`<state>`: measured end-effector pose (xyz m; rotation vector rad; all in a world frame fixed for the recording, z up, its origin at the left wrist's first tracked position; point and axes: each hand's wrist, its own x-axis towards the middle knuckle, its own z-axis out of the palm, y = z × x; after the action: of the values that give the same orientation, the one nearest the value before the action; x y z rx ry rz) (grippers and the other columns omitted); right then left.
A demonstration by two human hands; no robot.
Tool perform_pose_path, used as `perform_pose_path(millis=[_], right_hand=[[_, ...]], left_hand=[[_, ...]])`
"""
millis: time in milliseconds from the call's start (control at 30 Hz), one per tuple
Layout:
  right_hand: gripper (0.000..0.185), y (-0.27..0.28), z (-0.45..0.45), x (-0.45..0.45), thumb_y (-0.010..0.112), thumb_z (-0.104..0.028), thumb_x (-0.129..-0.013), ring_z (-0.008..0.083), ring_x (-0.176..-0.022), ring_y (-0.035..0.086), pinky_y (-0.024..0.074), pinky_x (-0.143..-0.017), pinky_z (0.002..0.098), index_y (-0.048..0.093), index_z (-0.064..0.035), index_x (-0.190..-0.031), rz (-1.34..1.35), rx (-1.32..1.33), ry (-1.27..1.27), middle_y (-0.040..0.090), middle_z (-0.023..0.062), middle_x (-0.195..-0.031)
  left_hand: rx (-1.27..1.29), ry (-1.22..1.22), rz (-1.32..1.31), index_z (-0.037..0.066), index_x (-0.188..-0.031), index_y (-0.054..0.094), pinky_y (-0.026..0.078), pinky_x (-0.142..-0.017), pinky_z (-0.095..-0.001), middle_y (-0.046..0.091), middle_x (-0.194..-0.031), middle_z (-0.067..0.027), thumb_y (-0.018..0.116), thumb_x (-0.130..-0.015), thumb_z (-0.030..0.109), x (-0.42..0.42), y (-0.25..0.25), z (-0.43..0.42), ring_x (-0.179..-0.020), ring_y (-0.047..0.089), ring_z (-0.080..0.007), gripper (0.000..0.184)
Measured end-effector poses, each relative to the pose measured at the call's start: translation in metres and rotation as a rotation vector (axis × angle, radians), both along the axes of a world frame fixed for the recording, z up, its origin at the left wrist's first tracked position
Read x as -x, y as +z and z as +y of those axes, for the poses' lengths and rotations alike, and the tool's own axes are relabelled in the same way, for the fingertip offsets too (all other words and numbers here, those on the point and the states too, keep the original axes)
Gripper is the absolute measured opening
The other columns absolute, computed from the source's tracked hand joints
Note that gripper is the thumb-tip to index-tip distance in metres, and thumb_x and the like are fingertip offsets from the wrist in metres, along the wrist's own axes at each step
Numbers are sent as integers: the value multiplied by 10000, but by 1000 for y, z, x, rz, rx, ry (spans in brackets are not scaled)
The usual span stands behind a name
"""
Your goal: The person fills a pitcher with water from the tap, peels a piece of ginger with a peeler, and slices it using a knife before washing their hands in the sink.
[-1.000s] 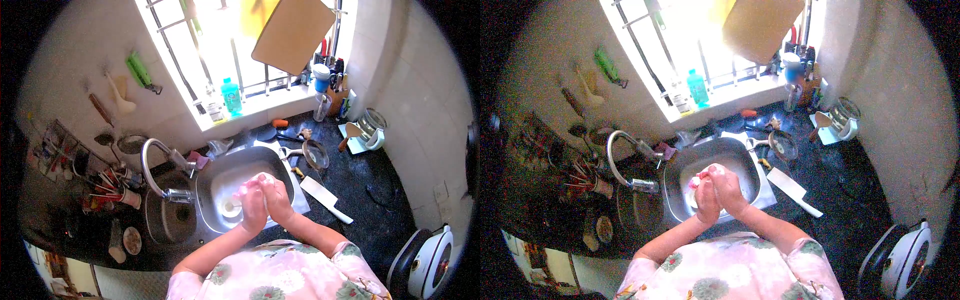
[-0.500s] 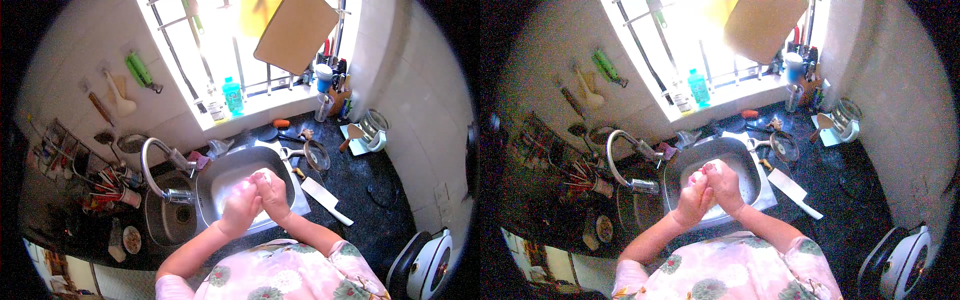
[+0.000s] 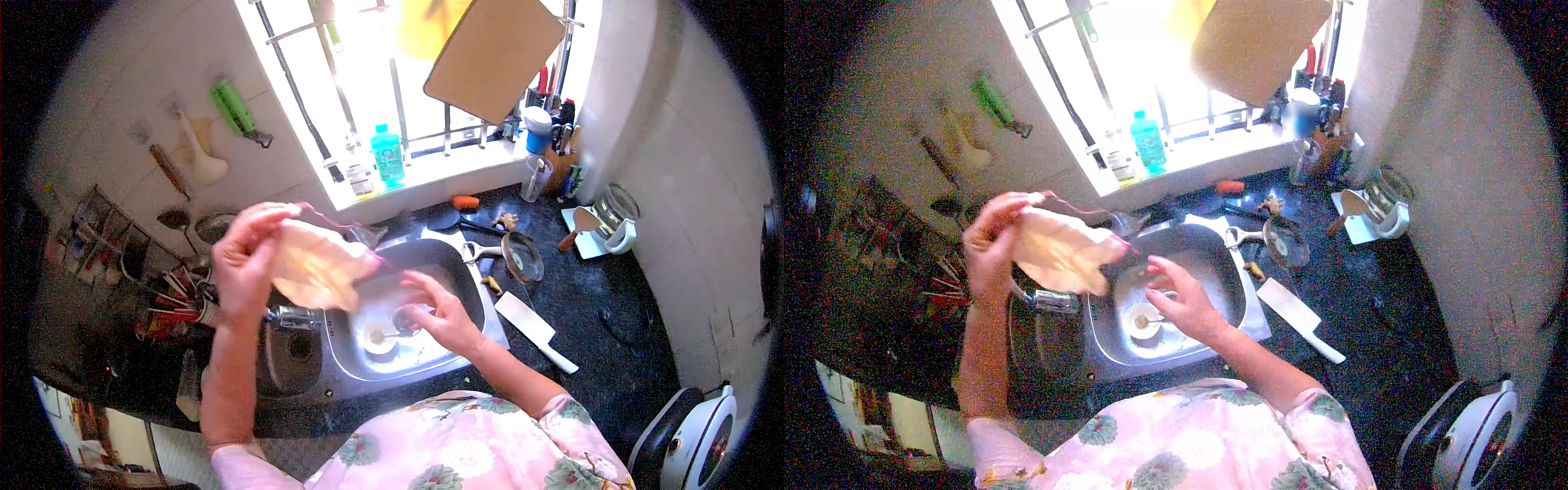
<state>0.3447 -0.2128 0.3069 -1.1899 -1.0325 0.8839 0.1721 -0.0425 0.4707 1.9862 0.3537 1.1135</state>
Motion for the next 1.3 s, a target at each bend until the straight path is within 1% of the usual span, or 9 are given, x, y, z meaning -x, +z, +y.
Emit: perform_pose_path(millis=[100,300,467,633,800,833,1000,1200,1300], right_hand=[[447,-28,-4,-4,574,-107,-873,157,-949,573,524,-664,260,426,-57,-1291,-75,69,-7,536,108,-1147],[330,-65,-29,-18,562,-108,-875,117,-886,577,511,-666,247,508,-39,-1193,-152,187,-156,591,60,-1037],[347,-95,-59,-36,565,-53,-847,145,-884,577,494,-715,280,512,-23,-1188,-49,321,-230,602,79,-1030],[298,-92,-79,-40,558,-65,-854,140,-885,584,490,-721,259,526,-4,-1143,25,438,-226,607,80,-1017],[291,-118,-89,-41,567,-101,-853,189,-988,592,456,-874,307,541,9,-1121,-98,403,-227,619,116,-1042],[290,-119,-95,-38,563,-113,-871,124,-884,589,481,-684,248,541,-16,-1144,-170,396,-247,603,50,-1001],[319,-119,-142,-49,608,-54,-743,289,-993,551,434,-879,347,564,4,-1053,-698,351,-552,558,151,-1033],[411,-159,-229,-93,648,-47,-674,313,-1078,473,384,-882,436,578,-46,-1079,-1184,723,-788,506,141,-1131],[308,-172,-244,-99,613,-35,-722,292,-959,512,414,-775,420,586,-79,-1026,-1165,783,-767,529,103,-1014]], left_hand=[[-377,272,67,-6,-993,637,442,-887,-264,590,-1076,-88,503,-824,-100,24,12,44,-1009,564,-158,235],[-25,649,258,-13,-1005,641,460,-776,-240,638,-935,-44,573,-848,1,99,-41,133,-839,571,-108,171],[163,605,401,5,-1033,651,452,-735,-240,656,-916,-42,566,-893,170,122,-82,130,-809,569,-101,233],[299,498,338,3,-1263,494,365,-974,-293,532,-1261,-93,401,-975,339,106,-74,120,-1156,490,-180,452],[326,188,249,50,-1312,460,282,-1049,-313,454,-1349,-99,423,-968,298,78,-63,109,-1265,385,-197,426],[102,217,395,56,-1311,463,273,-1056,-324,430,-1367,-100,446,-958,267,76,-66,108,-1278,367,-207,412],[-541,570,478,52,-1276,500,261,-1064,-362,397,-1389,-110,486,-935,152,58,-49,59,-1291,353,-236,357],[-357,427,157,-12,-1173,548,323,-1026,-362,455,-1331,-124,482,-901,20,53,-68,-25,-1225,432,-229,282],[-264,225,416,4,-1076,605,389,-966,-344,555,-1197,-129,522,-862,-11,45,-93,-59,-1124,517,-227,230]])
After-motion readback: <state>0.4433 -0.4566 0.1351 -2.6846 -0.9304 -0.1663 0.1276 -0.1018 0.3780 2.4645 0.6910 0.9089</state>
